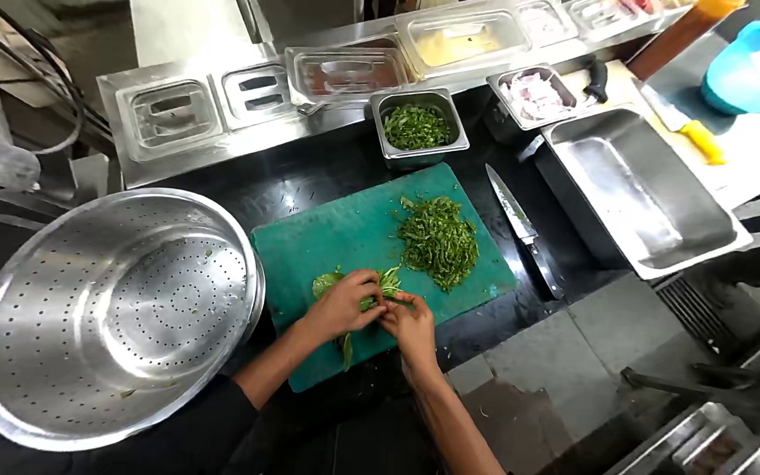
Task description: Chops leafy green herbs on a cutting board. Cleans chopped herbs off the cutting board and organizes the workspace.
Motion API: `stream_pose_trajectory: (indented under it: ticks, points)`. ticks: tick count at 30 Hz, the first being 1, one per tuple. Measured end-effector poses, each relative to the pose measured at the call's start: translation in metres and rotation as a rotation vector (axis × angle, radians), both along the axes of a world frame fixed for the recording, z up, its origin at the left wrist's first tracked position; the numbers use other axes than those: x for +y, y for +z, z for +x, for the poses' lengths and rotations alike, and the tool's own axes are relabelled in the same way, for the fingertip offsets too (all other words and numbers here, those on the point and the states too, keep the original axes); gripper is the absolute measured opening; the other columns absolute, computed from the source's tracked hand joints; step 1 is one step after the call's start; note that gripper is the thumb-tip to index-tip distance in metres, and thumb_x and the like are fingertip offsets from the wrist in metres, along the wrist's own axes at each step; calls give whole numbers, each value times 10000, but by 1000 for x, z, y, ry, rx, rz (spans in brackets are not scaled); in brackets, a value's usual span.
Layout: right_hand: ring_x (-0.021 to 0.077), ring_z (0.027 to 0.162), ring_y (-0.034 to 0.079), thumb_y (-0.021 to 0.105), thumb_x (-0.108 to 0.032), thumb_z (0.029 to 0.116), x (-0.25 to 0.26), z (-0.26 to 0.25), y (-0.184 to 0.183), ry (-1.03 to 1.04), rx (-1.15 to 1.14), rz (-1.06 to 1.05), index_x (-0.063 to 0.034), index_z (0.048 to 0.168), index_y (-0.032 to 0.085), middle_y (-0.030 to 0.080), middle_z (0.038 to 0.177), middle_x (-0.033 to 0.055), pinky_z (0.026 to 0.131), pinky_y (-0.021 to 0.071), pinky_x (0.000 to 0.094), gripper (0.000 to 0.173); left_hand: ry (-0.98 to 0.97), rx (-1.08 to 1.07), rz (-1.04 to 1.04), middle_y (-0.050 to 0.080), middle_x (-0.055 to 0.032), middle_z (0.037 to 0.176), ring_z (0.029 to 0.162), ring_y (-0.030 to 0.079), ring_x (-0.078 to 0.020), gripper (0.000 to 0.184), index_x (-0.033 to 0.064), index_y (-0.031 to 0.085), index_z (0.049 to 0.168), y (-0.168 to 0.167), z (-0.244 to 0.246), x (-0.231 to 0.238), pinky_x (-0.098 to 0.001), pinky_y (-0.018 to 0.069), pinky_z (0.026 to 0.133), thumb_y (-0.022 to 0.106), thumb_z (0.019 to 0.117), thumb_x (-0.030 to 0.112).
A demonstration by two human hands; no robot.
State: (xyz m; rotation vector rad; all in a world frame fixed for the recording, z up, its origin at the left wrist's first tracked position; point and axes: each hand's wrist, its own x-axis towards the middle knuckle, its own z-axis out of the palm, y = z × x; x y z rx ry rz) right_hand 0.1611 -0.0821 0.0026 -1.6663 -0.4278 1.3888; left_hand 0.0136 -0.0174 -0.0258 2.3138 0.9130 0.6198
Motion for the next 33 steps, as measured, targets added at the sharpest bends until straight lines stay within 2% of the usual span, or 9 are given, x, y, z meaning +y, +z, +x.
stream_pose_trajectory:
  ticks: [3, 5, 8, 10, 13, 20, 26, 29, 33]
  points:
    - [242, 943, 745, 474, -6, 1068, -5, 8, 9, 40, 157, -14, 43, 1329, 443, 702, 1116, 221, 867, 611, 376, 268, -27, -16, -4, 690, -112, 1118, 1110, 660, -231, 137, 59, 754, 923, -4, -1, 4, -381, 560, 965, 778, 882, 187]
    - [244, 1028, 737, 481, -38, 1070, -9, 29, 15, 205, 81, 3, 35, 1334, 492, 701, 1208, 199, 918, 598, 386, 274, -36, 22, -21, 692, -107, 1127, 1133, 654, -229, 74, 60, 760, 928, -2, -1, 5, -382, 552, 988, 769, 881, 117]
    - [246, 959, 723, 556, -127, 1048, -9, 97, 22, 303, -538, 183, -1, 1217, 665, 727, 1111, 143, 852, 598, 446, 237, -26, 104, -16, 703, -111, 1119, 1130, 663, -247, 50, 55, 762, 909, 4, 4, 8, -395, 559, 979, 775, 868, 79]
    - [416, 1080, 669, 581, -178, 1038, 0, 162, 22, 228, -983, 174, 39, 1292, 619, 670, 1199, 266, 914, 539, 600, 336, -13, 167, -53, 707, -126, 1110, 1108, 669, -267, 45, 37, 766, 896, 12, 10, 9, -410, 562, 959, 772, 867, 70]
    - [625, 1284, 465, 670, -196, 974, 23, 246, -11, 178, -1181, 17, 92, 1384, 539, 500, 1375, 421, 1019, 376, 750, 518, -10, 355, -191, 691, -132, 1147, 1126, 645, -278, 86, 21, 771, 928, 31, 22, 13, -412, 532, 984, 719, 909, 86]
    - [542, 1206, 570, 749, -172, 923, 58, 300, -25, 534, -1161, -153, 101, 1295, 579, 543, 1333, 373, 981, 474, 666, 492, -23, 651, -385, 645, -139, 1221, 1193, 590, -296, 133, 11, 756, 999, 56, 44, 26, -416, 473, 1049, 678, 941, 100]
    - [462, 1238, 601, 534, -324, 1063, 72, 278, 4, 570, -1234, -322, 110, 1398, 472, 556, 1364, 339, 1014, 486, 575, 551, -39, 728, -390, 652, -149, 1203, 1179, 596, -308, 137, 5, 757, 989, 63, 51, 31, -424, 476, 1038, 669, 942, 99]
    - [465, 1148, 655, 509, -361, 1083, 79, 291, -1, 579, -1217, -319, 93, 1368, 489, 643, 1217, 324, 954, 513, 591, 536, -49, 734, -395, 650, -145, 1197, 1172, 597, -305, 142, 5, 755, 985, 63, 51, 32, -427, 478, 1033, 667, 948, 109]
    - [430, 745, 651, 554, -264, 1057, 45, 289, 26, 453, -1025, -21, 87, 1196, 573, 633, 819, 265, 671, 508, 615, 378, -59, 682, -381, 663, -148, 1159, 1137, 615, -316, 137, 9, 758, 961, 58, 46, 35, -461, 494, 1010, 677, 941, 117]
